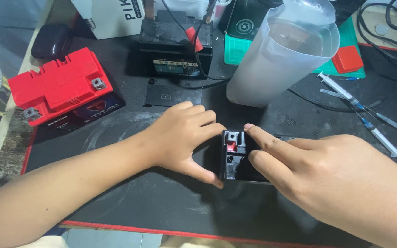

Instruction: Preparing a motorcycle battery by peeling off the protective seal and prying off the cell covers with a tool.

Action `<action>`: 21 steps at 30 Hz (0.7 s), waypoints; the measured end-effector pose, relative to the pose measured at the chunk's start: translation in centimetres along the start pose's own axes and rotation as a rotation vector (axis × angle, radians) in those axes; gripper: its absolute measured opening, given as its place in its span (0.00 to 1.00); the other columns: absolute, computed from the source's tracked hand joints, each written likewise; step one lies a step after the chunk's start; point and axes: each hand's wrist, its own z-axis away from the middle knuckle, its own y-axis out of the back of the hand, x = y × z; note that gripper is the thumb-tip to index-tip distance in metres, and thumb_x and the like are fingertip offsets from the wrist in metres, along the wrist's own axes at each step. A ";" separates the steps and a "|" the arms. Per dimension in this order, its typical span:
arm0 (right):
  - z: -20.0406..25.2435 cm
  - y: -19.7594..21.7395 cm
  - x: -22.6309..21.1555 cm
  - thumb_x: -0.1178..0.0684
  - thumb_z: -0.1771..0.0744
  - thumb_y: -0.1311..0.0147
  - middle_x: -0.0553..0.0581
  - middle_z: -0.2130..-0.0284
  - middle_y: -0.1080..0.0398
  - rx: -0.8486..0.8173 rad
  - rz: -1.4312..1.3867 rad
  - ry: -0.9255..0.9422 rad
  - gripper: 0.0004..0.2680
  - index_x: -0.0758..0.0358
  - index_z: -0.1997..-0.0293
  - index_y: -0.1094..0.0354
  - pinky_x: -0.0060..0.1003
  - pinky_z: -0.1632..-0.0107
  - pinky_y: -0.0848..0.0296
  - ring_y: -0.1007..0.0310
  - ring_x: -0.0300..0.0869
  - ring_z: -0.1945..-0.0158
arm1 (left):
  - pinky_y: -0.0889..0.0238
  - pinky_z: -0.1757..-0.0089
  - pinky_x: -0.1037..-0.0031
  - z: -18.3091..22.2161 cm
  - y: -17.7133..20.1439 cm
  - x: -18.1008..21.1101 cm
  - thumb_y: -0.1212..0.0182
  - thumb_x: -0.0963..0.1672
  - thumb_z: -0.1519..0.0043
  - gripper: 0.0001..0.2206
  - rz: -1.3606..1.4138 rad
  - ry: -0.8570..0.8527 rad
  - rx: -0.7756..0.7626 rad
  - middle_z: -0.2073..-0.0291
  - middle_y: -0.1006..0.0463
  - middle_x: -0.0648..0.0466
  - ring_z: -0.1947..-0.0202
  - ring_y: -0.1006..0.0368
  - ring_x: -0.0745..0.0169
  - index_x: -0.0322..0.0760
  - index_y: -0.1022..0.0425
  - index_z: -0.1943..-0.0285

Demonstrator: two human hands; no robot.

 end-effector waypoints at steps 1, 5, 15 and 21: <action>0.0 0.0 0.0 0.51 0.36 0.49 0.59 0.37 0.31 -0.010 0.017 0.007 0.07 0.54 0.56 0.36 0.40 0.85 0.24 0.22 0.41 0.78 | 0.48 0.68 0.64 0.0 0.0 0.0 0.36 0.68 0.55 0.38 0.000 0.002 -0.008 0.71 0.32 0.55 0.73 0.38 0.54 0.35 0.25 0.57; 0.0 0.0 -0.1 0.51 0.36 0.50 0.59 0.37 0.32 -0.008 0.014 -0.002 0.08 0.53 0.55 0.36 0.41 0.85 0.25 0.22 0.41 0.79 | 0.48 0.68 0.63 0.0 0.1 0.0 0.36 0.68 0.54 0.38 0.000 0.002 -0.016 0.71 0.31 0.54 0.73 0.37 0.52 0.35 0.25 0.57; 0.3 -0.1 -0.5 0.54 0.38 0.49 0.63 0.33 0.35 -0.054 0.042 0.009 0.10 0.53 0.54 0.37 0.39 0.83 0.22 0.20 0.40 0.79 | 0.48 0.68 0.63 0.0 0.0 0.0 0.37 0.68 0.54 0.39 -0.002 0.002 -0.014 0.71 0.31 0.55 0.73 0.37 0.54 0.36 0.24 0.56; 1.0 0.4 -1.1 0.55 0.38 0.52 0.54 0.35 0.31 0.084 0.062 -0.072 0.10 0.54 0.54 0.37 0.39 0.89 0.30 0.25 0.38 0.78 | 0.48 0.68 0.64 0.0 0.0 -0.1 0.36 0.69 0.55 0.39 -0.005 0.004 -0.021 0.71 0.31 0.54 0.73 0.37 0.54 0.35 0.25 0.57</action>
